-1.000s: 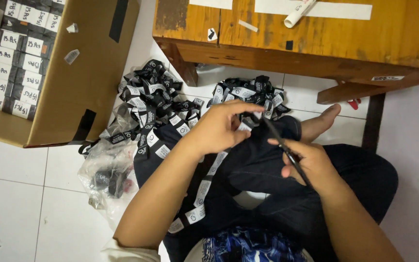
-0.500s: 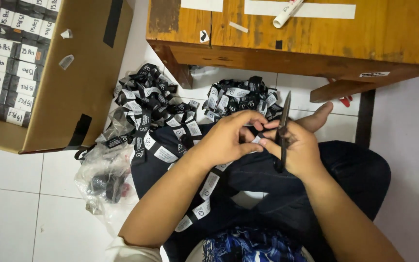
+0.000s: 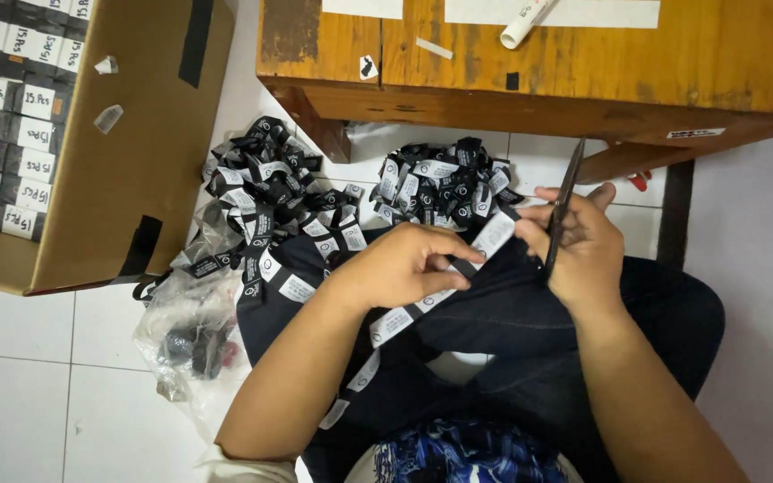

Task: The person sits on the floor and uses scissors to cut small white tags off a long black strap. They hold the strap with one hand and cut the tags one by one with the other, dropping the cut pieces onto a pile on the floor.

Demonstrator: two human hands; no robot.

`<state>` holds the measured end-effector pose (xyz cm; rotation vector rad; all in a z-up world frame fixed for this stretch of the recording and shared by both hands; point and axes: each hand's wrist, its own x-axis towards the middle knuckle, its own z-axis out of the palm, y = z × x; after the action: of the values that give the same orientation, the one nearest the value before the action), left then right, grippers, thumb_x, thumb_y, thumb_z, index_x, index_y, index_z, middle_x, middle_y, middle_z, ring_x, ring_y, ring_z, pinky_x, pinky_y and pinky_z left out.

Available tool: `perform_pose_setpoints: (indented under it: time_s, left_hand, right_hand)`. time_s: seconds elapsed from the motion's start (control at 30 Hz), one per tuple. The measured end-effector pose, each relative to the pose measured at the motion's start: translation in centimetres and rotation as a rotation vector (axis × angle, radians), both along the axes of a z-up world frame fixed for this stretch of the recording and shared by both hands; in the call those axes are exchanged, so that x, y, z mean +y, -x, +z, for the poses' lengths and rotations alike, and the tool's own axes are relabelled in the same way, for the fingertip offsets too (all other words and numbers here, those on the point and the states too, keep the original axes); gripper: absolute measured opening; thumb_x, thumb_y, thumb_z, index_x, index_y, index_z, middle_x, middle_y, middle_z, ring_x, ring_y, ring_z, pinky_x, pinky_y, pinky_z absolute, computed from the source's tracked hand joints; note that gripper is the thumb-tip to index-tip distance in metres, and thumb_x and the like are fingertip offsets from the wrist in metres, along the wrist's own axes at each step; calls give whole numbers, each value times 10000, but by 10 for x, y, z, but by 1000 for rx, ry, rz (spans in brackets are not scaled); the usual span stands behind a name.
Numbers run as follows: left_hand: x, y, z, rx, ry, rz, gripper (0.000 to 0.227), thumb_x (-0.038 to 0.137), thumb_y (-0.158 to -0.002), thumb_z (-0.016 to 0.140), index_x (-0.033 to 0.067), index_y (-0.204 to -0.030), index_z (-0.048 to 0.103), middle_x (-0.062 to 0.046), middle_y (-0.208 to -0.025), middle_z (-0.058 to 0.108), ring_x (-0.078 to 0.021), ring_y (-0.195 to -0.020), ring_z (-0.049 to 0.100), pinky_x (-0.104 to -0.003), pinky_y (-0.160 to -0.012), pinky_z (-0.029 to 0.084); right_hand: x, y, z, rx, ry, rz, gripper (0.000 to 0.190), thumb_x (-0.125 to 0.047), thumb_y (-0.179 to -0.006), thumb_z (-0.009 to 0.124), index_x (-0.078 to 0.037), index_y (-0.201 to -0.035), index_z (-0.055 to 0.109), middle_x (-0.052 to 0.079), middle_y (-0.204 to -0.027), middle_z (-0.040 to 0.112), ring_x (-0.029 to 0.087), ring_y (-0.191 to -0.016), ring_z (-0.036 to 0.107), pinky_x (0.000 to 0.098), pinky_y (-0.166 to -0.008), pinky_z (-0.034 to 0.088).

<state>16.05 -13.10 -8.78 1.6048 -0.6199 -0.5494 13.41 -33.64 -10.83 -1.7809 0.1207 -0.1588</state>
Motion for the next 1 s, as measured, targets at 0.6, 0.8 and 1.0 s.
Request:
perform_pose_setpoints:
  time_s: [0.6, 0.8, 1.0]
  left_hand:
    - [13, -9, -16, 69, 171, 191, 323, -45, -614, 706, 36, -920, 645, -112, -855, 622, -130, -603, 530, -215, -524, 446]
    - [10, -6, -13, 86, 148, 170, 321, -45, -611, 703, 48, -914, 651, -106, -867, 631, -131, -598, 550, -217, -512, 455]
    - [12, -7, -18, 94, 170, 153, 322, -53, -623, 698, 51, -924, 652, -108, -861, 632, -126, -578, 554, -215, -506, 442]
  right_hand:
    - [-13, 19, 2, 442, 89, 764, 809, -517, -370, 699, -73, -1042, 610, 49, -527, 530, 176, -472, 542, 286, -447, 468]
    - [-6, 21, 1, 365, 123, 757, 880, -567, -380, 645, -70, -1104, 578, 49, -544, 539, 173, -497, 551, 284, -465, 476]
    - [-4, 18, 4, 339, 148, 754, 807, -556, -400, 649, -87, -1055, 612, 28, -504, 518, 155, -439, 529, 253, -400, 441]
